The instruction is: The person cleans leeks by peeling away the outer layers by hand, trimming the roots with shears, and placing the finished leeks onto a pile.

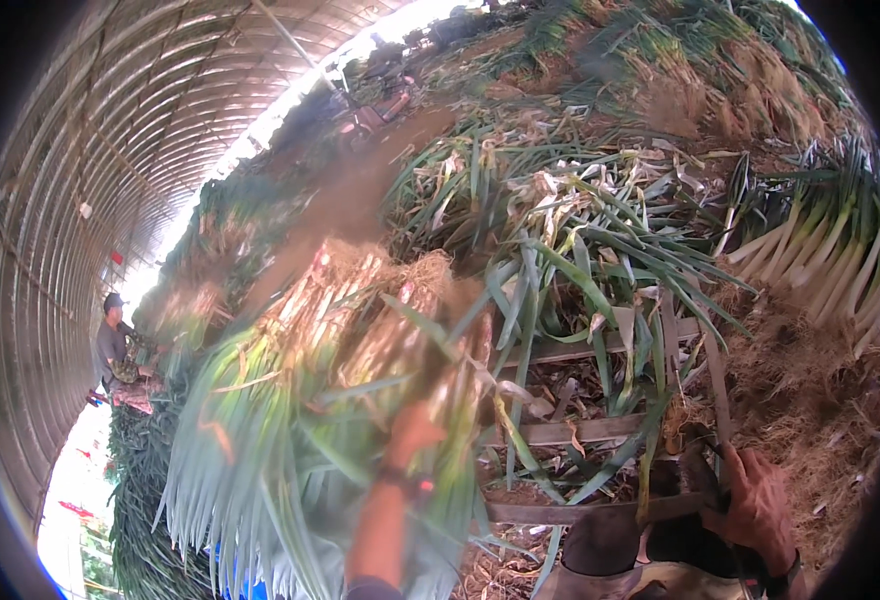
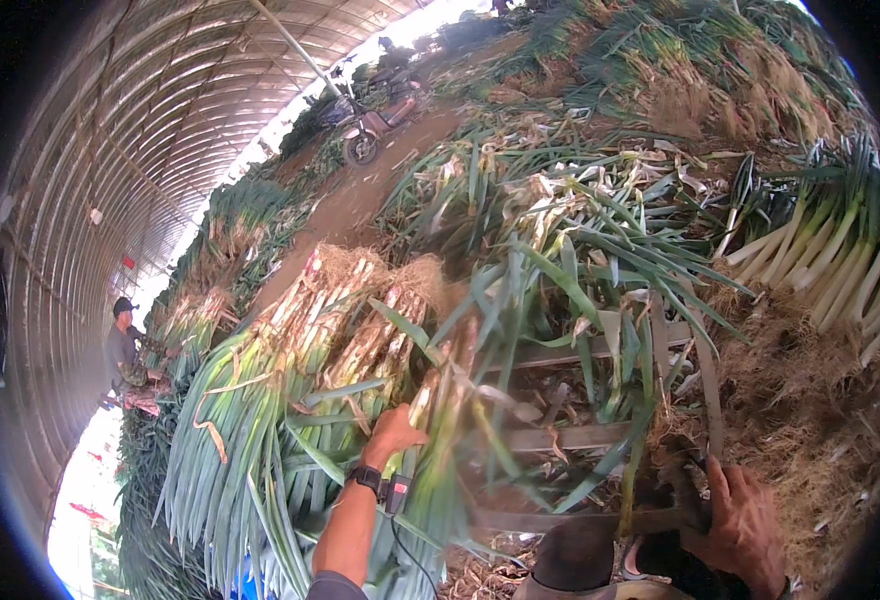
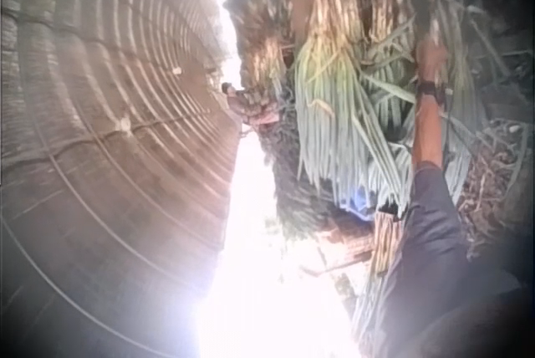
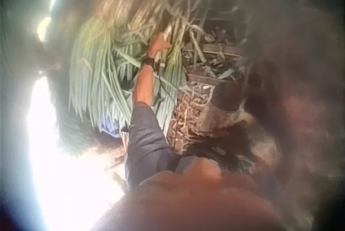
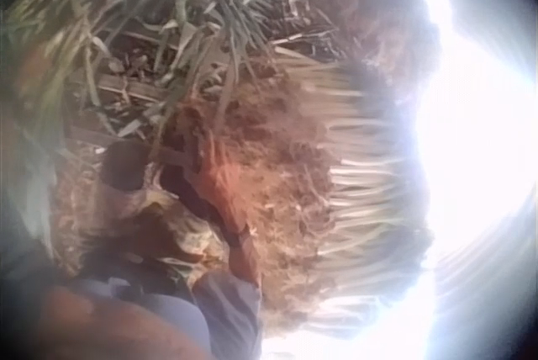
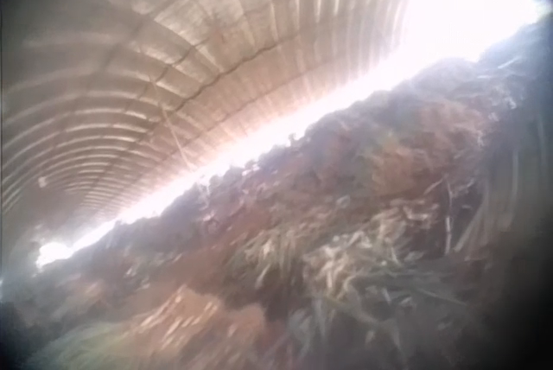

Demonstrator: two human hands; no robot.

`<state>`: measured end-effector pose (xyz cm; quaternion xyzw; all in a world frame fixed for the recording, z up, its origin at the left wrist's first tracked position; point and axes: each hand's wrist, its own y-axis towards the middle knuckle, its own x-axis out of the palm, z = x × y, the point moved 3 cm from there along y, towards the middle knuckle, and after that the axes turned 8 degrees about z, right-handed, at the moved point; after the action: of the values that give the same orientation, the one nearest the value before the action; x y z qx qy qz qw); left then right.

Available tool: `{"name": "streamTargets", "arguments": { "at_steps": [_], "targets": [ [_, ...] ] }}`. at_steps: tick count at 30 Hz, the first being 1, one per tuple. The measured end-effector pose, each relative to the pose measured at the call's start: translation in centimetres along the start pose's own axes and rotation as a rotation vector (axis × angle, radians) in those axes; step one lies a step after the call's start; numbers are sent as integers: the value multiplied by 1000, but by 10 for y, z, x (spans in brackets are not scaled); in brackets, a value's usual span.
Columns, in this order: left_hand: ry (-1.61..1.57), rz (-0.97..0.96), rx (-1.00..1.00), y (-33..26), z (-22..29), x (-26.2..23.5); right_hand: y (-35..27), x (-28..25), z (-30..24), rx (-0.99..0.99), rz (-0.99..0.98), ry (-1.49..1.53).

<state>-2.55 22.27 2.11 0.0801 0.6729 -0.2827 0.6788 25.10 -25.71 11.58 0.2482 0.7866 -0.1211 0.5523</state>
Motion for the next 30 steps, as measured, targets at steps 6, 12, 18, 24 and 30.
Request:
{"name": "streamTargets", "arguments": {
  "at_steps": [6,12,18,24,30],
  "targets": [
    [-424,-116,25,-21,17,20,1,-2,2,-31,43,50],
    [-758,8,107,-53,50,96,1,1,1,-30,44,27],
    [-917,-163,-82,-70,53,59,2,-1,-1,-34,21,-10],
    [-639,204,-19,-43,-2,49,4,-2,-7,-61,31,-41],
    [-241,476,54,-66,19,62,6,-7,-11,-41,55,2]
  ]
}}
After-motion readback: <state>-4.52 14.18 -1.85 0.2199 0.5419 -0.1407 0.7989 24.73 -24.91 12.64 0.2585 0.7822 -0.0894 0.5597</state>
